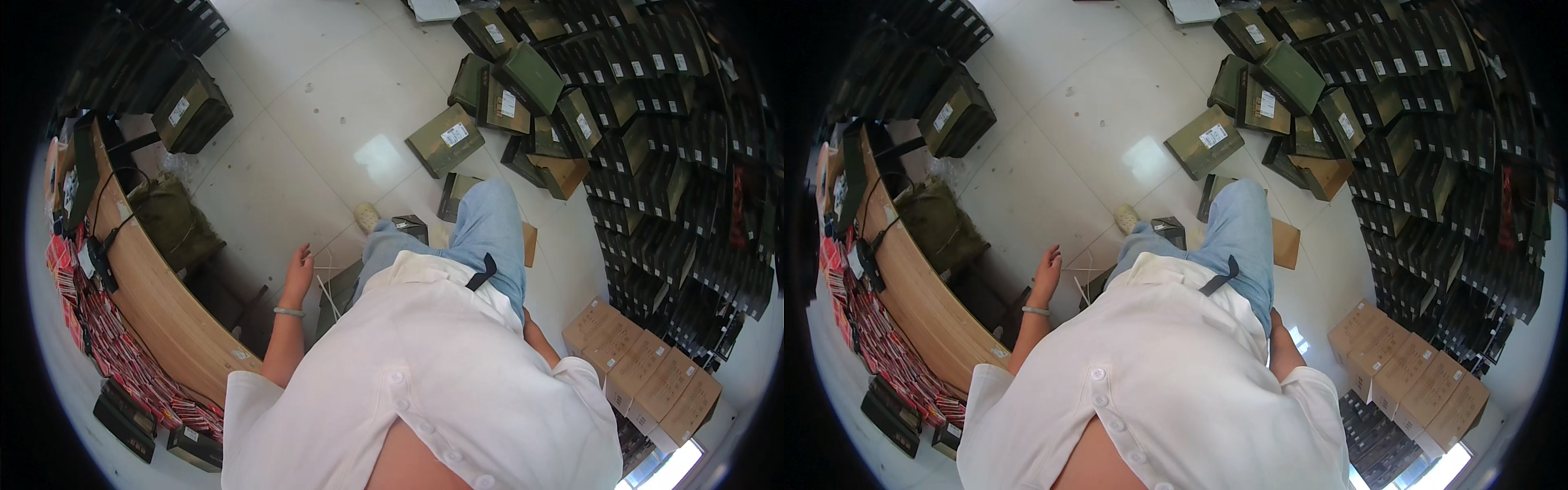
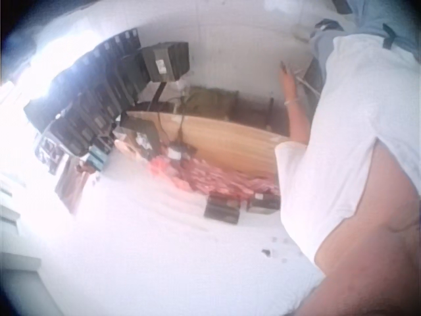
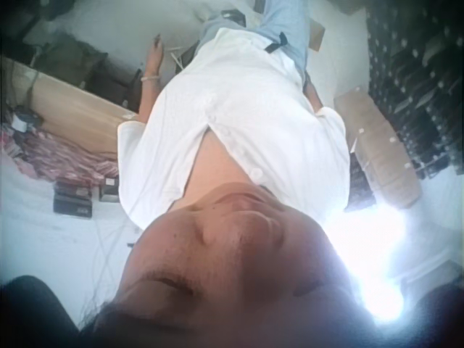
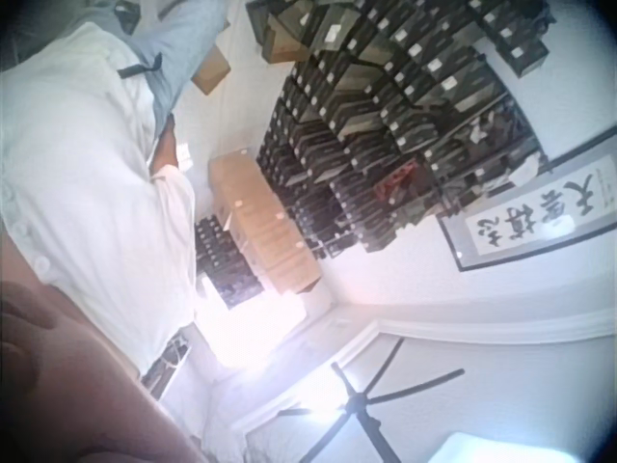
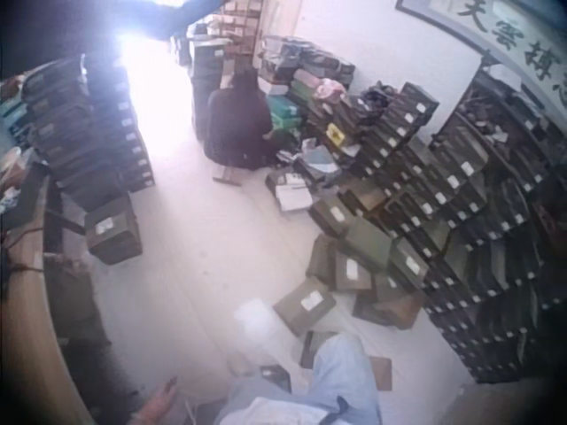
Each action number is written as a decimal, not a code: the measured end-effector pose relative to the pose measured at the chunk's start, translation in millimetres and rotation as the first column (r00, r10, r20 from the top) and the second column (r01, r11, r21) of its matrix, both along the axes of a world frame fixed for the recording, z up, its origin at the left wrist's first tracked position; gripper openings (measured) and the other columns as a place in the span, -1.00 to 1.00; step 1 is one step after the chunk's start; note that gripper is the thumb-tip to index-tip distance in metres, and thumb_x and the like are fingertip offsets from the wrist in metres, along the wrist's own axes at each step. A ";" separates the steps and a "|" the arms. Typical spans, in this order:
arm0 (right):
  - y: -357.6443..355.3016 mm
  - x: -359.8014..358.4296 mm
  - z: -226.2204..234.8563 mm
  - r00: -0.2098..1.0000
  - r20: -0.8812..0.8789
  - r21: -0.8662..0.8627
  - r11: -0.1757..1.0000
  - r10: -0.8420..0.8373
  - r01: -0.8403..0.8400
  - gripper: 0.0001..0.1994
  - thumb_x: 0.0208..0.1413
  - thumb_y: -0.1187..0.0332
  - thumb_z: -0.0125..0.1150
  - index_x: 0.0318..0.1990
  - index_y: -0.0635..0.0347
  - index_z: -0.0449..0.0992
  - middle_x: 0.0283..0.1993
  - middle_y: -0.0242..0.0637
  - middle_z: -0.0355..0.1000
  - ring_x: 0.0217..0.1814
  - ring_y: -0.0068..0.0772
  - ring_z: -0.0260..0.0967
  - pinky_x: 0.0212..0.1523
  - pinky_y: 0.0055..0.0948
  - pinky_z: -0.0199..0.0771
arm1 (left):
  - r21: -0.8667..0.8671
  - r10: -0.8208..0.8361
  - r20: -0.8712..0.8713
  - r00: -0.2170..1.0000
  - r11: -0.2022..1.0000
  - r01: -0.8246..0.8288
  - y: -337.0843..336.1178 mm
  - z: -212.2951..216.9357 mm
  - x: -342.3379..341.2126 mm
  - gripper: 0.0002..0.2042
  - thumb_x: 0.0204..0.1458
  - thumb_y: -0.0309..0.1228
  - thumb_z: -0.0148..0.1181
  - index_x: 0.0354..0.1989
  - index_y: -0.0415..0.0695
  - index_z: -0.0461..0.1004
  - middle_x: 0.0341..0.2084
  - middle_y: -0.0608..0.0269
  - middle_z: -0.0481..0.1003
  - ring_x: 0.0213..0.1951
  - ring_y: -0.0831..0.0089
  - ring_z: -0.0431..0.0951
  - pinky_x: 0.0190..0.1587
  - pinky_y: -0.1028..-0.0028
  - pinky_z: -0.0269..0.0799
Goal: The person packs a pair of black shoes into a green shoebox, places tissue paper and a red card inside, closes the box, and uses a hairdryer to heat a label on the box. The person then stacks the finished box with others.
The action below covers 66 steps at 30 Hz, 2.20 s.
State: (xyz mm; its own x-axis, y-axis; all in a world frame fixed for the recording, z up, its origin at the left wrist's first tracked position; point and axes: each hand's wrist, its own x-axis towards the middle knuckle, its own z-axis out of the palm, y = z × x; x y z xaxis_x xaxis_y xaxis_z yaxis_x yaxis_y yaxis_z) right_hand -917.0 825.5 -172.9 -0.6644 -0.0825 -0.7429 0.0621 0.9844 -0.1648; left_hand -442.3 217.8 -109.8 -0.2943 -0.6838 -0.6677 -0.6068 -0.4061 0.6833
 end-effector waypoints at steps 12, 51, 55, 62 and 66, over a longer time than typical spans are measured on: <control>-201.7 20.4 100.4 0.966 -0.011 -0.232 0.941 -0.257 0.248 -0.60 0.23 0.13 0.08 0.12 0.16 0.44 -0.20 -0.22 0.53 -0.17 -0.39 0.47 -0.14 -0.42 0.45 | 0.164 -0.303 0.143 0.942 0.946 0.279 17.8 -21.7 -8.3 -0.56 0.16 -0.36 -0.01 0.23 -0.18 0.30 0.02 -0.15 0.46 0.06 0.10 0.49 0.09 0.29 0.39; 61.6 -94.8 46.1 0.890 -0.078 -0.072 0.893 -0.449 0.444 -0.57 0.11 0.07 0.09 0.01 0.17 0.51 -0.11 0.00 0.52 -0.04 -0.07 0.46 0.02 -0.26 0.45 | 0.108 -0.728 0.388 0.565 0.644 0.757 82.9 -67.9 -434.9 -0.59 0.10 -0.36 0.00 0.14 -0.16 0.40 -0.27 0.00 0.57 -0.23 0.28 0.56 -0.12 0.34 0.47; 135.5 -37.4 19.2 0.842 0.105 0.147 0.845 -0.530 0.513 -0.56 0.10 0.05 0.05 -0.01 0.16 0.54 -0.21 -0.02 0.55 -0.17 -0.07 0.52 -0.07 -0.23 0.52 | 0.231 -0.682 0.248 0.688 0.731 0.642 97.2 -65.9 -438.2 -0.60 0.08 -0.38 -0.01 0.11 -0.18 0.42 -0.45 0.17 0.52 -0.40 0.43 0.53 -0.30 0.39 0.45; 130.0 -109.7 40.9 0.583 0.110 0.018 0.588 -0.805 0.809 -0.56 0.09 0.08 0.07 0.02 0.17 0.53 -0.29 -0.08 0.55 -0.37 -0.20 0.51 -0.26 -0.28 0.55 | 0.175 -0.644 0.195 0.739 0.765 0.620 85.3 -96.3 -484.4 -0.61 0.10 -0.42 -0.01 0.13 -0.14 0.41 -0.66 0.38 0.39 -0.61 0.57 0.35 -0.55 0.47 0.29; 146.7 -191.6 22.6 0.717 0.007 -0.115 0.711 -0.697 0.693 -0.53 0.09 0.05 0.10 0.05 0.19 0.50 -0.02 0.00 0.51 0.03 -0.03 0.48 0.07 -0.20 0.46 | 0.170 -0.536 0.172 0.827 0.842 0.511 106.0 -95.1 -544.5 -0.61 0.11 -0.42 0.00 0.15 -0.15 0.38 -0.57 0.39 0.39 -0.53 0.57 0.37 -0.45 0.53 0.31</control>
State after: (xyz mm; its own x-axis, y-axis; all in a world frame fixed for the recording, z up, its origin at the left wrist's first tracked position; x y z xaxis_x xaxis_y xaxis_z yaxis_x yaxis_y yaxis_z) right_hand -1108.6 972.1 -150.3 -0.5891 0.3393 -0.7334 0.7145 0.6426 -0.2767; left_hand -986.8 323.7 -204.9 -0.4353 -0.3829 -0.8148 -0.8702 -0.0531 0.4898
